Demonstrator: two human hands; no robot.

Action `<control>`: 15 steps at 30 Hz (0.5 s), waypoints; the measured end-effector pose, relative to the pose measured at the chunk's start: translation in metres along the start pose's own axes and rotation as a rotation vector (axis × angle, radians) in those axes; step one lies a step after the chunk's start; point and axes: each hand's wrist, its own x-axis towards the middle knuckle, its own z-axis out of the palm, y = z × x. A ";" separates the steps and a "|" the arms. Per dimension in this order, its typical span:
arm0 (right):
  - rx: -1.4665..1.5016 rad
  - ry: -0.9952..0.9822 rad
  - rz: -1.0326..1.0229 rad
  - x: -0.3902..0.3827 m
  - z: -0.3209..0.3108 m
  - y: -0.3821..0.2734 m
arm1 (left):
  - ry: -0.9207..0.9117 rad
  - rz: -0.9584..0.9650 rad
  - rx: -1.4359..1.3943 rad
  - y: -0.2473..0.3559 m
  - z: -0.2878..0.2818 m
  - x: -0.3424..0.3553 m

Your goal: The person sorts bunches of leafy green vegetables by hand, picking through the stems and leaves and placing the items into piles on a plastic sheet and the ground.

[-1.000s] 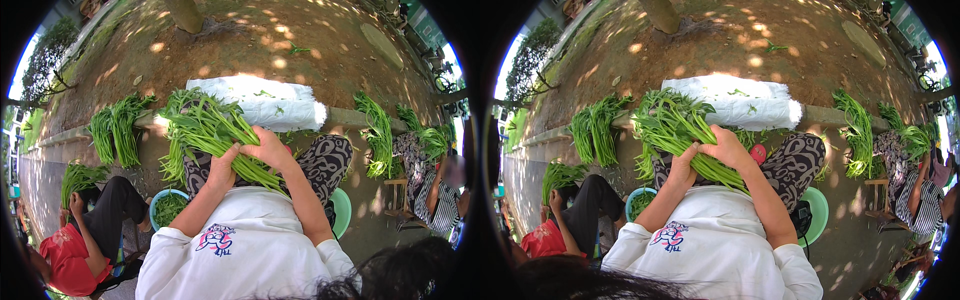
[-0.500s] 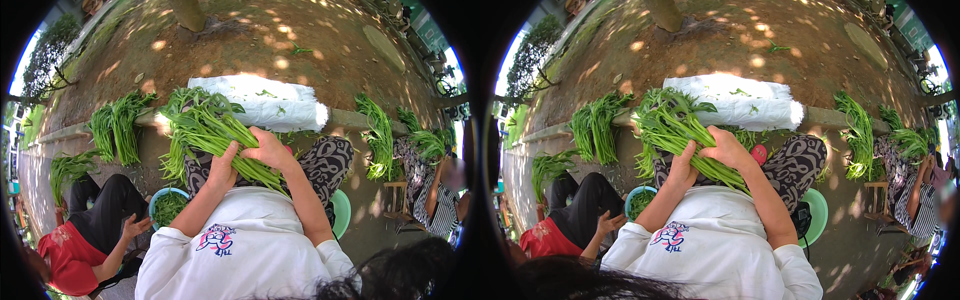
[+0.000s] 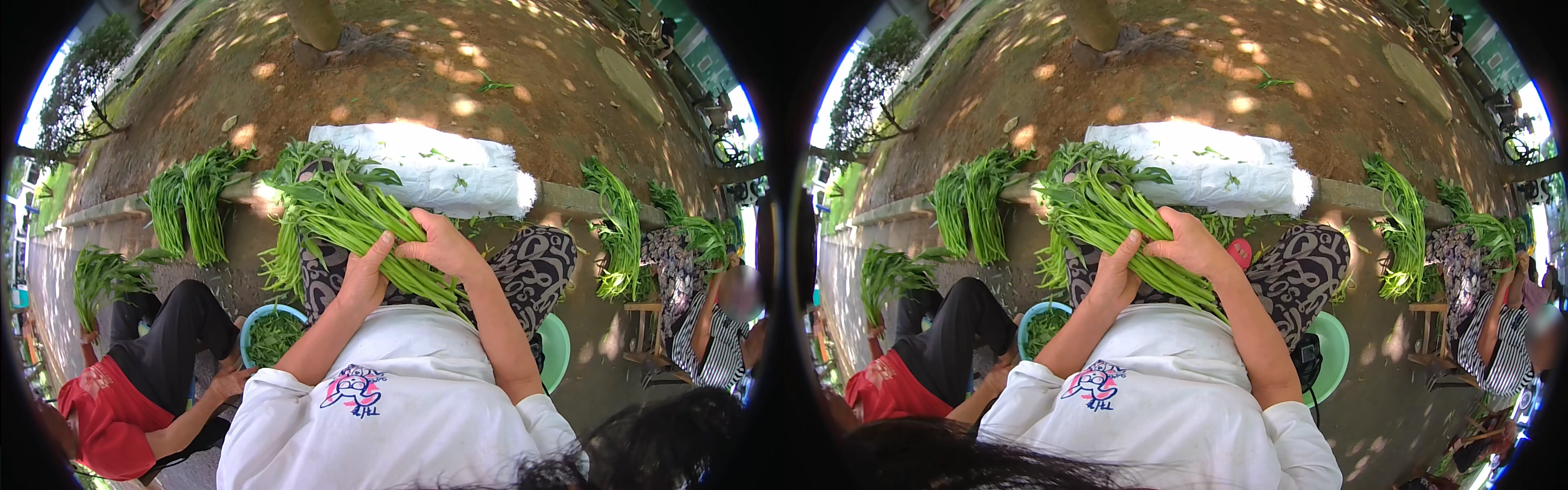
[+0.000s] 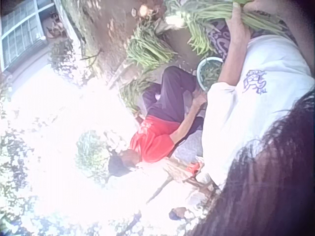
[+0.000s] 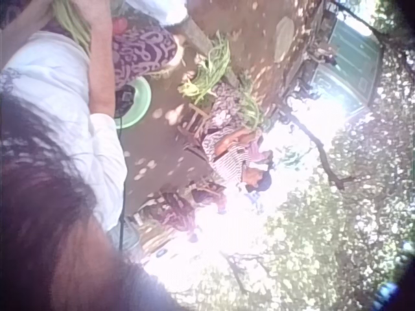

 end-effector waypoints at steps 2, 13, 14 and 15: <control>0.076 -0.006 0.059 0.000 -0.002 -0.005 | -0.017 0.023 0.020 0.001 0.001 -0.001; 0.199 0.010 0.114 -0.003 -0.008 -0.020 | -0.020 -0.007 0.010 0.006 -0.007 -0.004; 0.175 0.008 0.110 -0.003 -0.007 -0.020 | -0.010 -0.009 0.002 0.005 -0.007 -0.004; 0.150 0.006 0.106 -0.003 -0.007 -0.019 | -0.001 -0.010 -0.006 0.005 -0.007 -0.004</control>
